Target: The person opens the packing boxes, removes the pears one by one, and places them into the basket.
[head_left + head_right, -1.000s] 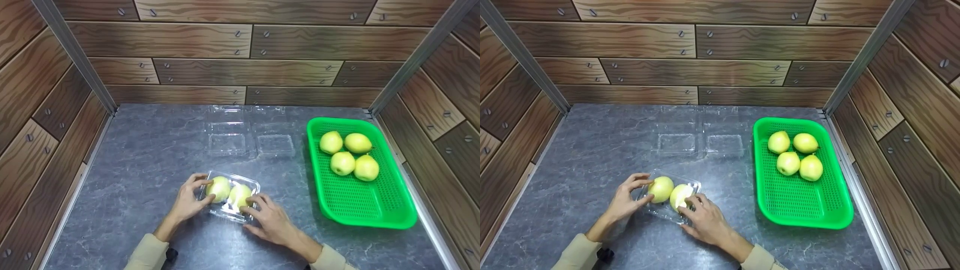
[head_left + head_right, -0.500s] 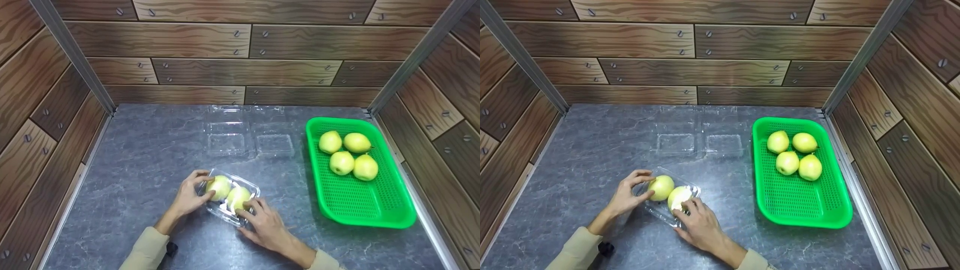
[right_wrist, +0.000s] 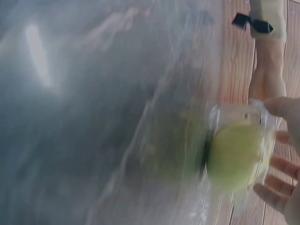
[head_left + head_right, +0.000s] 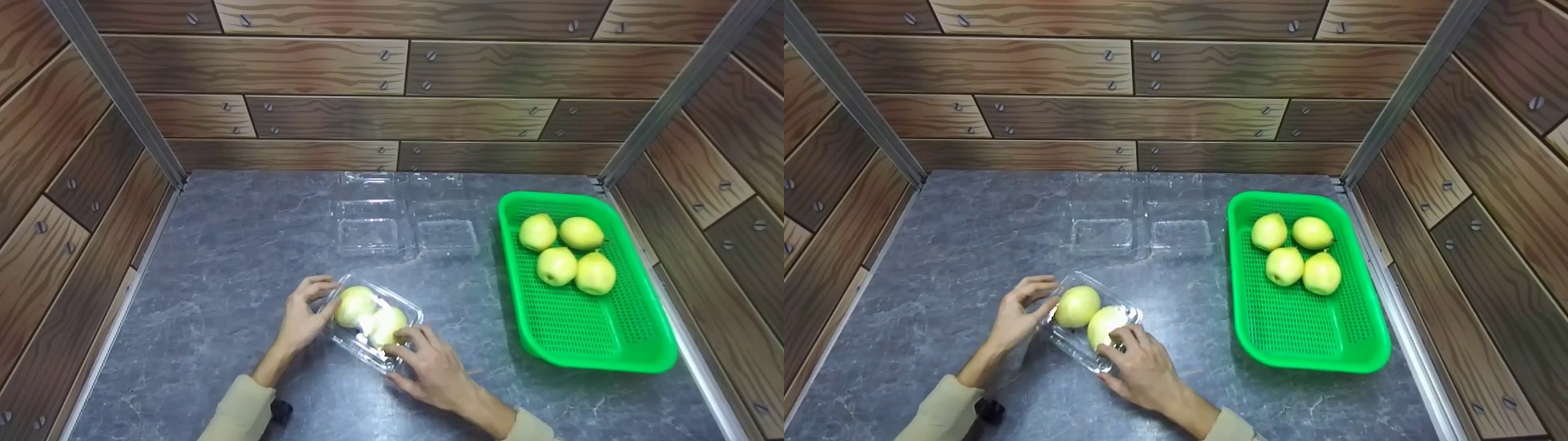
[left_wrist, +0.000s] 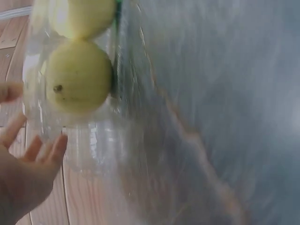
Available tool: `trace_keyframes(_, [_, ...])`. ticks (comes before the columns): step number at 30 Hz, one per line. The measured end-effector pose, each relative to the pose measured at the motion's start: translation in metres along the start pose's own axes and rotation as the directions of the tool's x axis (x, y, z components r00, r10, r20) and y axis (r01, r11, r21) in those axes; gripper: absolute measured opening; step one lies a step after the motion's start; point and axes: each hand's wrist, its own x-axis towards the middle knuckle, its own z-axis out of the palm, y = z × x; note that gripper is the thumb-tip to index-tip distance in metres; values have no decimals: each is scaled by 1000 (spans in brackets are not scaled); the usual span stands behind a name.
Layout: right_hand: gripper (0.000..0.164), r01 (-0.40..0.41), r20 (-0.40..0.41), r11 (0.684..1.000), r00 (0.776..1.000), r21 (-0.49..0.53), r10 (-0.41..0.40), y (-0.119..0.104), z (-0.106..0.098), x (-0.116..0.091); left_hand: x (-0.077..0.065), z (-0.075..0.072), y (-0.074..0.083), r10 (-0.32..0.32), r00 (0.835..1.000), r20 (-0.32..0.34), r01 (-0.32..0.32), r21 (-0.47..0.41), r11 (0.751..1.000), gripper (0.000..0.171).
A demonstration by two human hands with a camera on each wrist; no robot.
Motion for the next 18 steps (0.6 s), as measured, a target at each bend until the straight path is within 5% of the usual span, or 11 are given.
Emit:
trace_keyframes(5, [49, 56, 2, 998, 998, 37, -56, 15, -9, -2, -13, 0, 6, -175, 975, -136, 158, -125, 979, 37])
trace_keyframes(10, [49, 102, 1, 994, 995, 26, -102, 29, -17, -1, -27, 4, 12, -290, 937, -198, 248, -211, 946, 47])
trace_keyframes(18, [40, 138, -2, 990, 990, -21, -138, 48, -22, -2, -49, 11, 12, -469, 855, -222, 360, -397, 844, 55])
